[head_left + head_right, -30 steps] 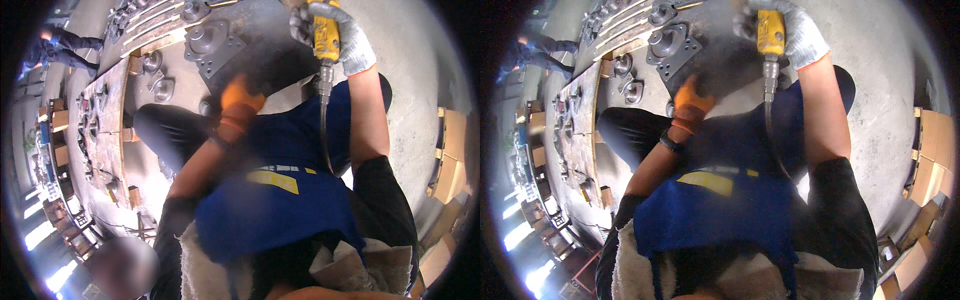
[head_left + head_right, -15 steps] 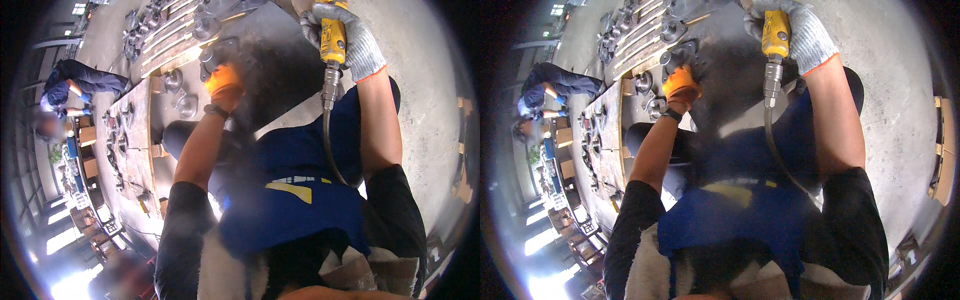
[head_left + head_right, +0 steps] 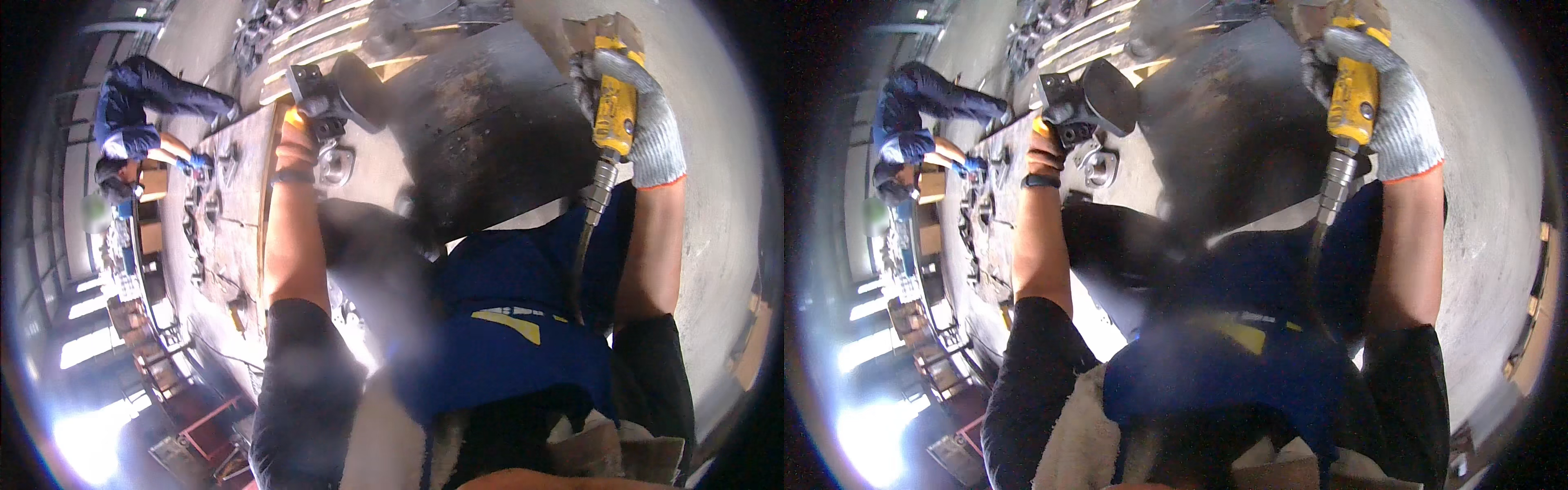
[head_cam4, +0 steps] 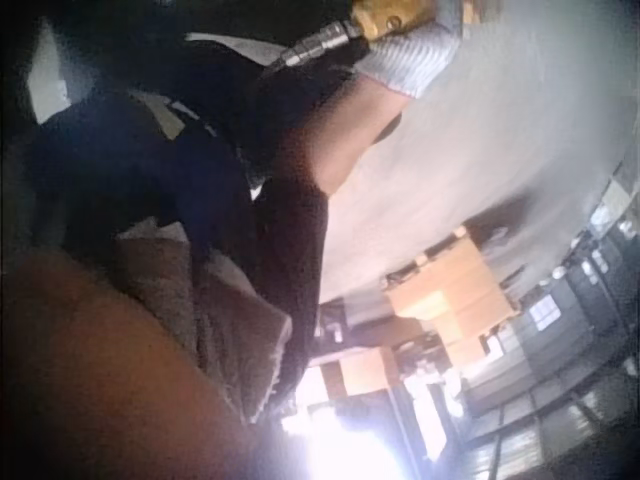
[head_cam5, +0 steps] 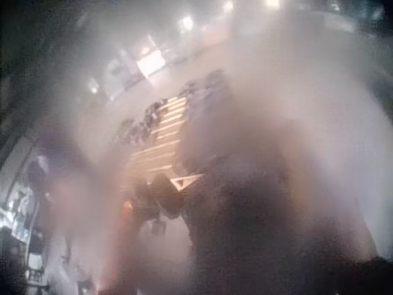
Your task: The person sits on the floor and uses a handheld angle grinder to smooth the surface of metal parts. They handle multiple parts one at a time, repositioning them as needed, and place finished pieces aside.
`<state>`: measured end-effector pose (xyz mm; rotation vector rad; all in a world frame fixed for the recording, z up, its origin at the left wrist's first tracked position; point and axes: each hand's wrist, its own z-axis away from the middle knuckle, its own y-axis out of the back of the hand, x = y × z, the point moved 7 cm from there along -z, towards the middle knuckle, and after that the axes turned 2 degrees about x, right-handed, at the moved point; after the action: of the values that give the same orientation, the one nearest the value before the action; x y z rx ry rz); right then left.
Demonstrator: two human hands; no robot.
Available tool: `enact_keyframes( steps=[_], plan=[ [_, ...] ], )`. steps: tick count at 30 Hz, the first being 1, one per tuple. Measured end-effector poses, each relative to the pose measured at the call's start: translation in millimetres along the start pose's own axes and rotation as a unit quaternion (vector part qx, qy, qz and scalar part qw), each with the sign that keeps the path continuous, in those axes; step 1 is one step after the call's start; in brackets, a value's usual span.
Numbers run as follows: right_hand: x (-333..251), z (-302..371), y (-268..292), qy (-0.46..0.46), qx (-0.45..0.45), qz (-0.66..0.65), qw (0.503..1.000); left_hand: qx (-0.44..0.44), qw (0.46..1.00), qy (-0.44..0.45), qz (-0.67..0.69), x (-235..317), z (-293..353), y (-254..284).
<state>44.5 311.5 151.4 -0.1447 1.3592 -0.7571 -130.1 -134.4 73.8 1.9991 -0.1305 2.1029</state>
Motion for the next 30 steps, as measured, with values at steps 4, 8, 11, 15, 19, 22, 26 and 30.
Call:
enact_keyframes(
  steps=[4,8,11,15,19,22,26,30],
  plan=[
    [15,-6,-14,-0.010,0.021,0.074,0.997,0.030,0.998,-0.026,-0.043,-25,4,52],
    [55,-20,-33,-0.110,-0.026,0.118,0.987,0.062,0.991,0.105,-0.060,-83,42,141],
    [62,-23,-32,-0.154,-0.042,0.172,0.972,0.175,0.961,0.206,0.055,-77,100,119],
    [70,-26,-25,-0.153,-0.031,0.313,0.937,0.207,0.939,0.252,0.109,-133,174,147],
    [85,-13,-40,-0.217,-0.106,0.322,0.916,0.288,0.913,0.220,0.186,-207,240,164],
    [86,-8,-45,-0.210,-0.085,0.347,0.910,0.280,0.894,0.240,0.256,-273,307,163],
    [95,-20,-29,-0.238,-0.099,0.319,0.912,0.241,0.828,0.208,0.461,-316,362,116],
    [103,-27,-13,-0.250,-0.081,0.312,0.913,0.200,0.760,0.093,0.611,-343,398,58]
  ],
)
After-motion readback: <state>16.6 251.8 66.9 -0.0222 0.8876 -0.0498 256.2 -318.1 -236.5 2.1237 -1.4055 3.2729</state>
